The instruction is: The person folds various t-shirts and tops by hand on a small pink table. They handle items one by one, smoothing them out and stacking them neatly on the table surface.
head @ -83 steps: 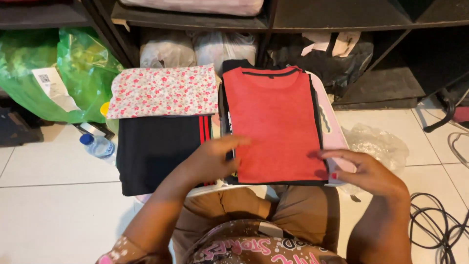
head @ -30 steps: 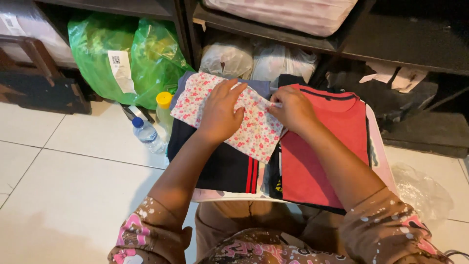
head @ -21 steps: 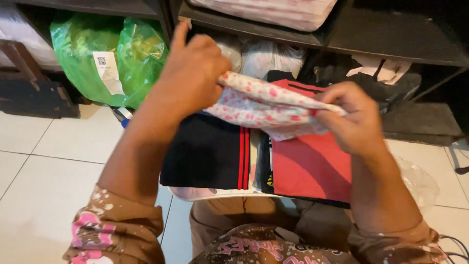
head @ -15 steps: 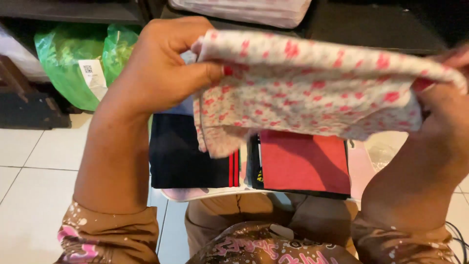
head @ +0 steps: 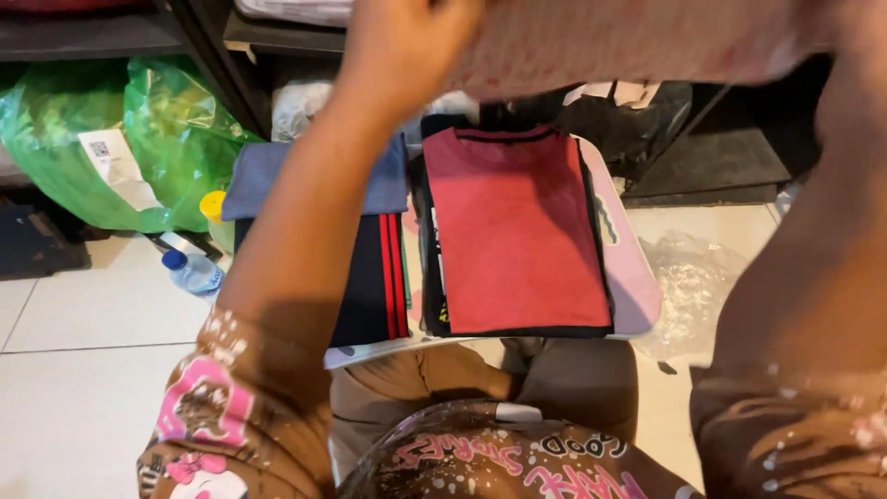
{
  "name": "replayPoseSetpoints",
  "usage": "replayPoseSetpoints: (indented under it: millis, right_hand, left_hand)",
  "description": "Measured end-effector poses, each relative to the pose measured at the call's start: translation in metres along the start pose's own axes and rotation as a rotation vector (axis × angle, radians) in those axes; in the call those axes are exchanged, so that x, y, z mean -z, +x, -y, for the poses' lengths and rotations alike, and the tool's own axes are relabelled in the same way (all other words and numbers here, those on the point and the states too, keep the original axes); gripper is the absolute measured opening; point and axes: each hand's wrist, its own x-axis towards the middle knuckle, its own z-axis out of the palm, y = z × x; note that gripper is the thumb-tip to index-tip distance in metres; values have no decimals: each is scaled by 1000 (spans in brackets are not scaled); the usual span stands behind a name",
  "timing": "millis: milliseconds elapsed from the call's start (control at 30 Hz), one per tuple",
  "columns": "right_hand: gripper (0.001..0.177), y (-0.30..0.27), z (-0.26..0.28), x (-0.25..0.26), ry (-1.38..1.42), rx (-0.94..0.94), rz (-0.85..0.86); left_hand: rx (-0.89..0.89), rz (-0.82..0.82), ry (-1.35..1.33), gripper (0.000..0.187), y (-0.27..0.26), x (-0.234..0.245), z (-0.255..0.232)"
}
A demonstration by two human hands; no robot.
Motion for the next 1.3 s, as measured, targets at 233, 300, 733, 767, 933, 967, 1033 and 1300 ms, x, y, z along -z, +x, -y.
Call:
replayPoseSetpoints:
  millis: [233,300,733,767,933,967,1033,1300]
  right_hand:
    - [25,-182,36,-78,-162,-466,404]
    - [25,-194,45,-93,-82,-690,645]
    - [77,-178,6,-204,-658,-506,739]
    - [81,-171,12,-207,-646,-538,724]
    - [80,-172,5,-193,-546,-543,708]
    - [74,-167,5,-191,-557,-511,726]
    - [62,-133,15,-212,-478,-303,603]
    - [29,-7,-49,-380,-357,-260,522]
  left_hand:
    - [422,755,16,53,-147,5,-23]
    - [613,1252,96,81,-172,6,-22]
    - [697,757,258,89,-202,-99,-41]
    - [770,787,259,93,-203,-91,-39]
    - [697,672,344,93,-246,-83,-51]
    - [687,719,313,93,-247,-79,-57]
    - [664,770,251,96,-233,-58,-78]
    - [597,521,67,81,-229,-16,-78]
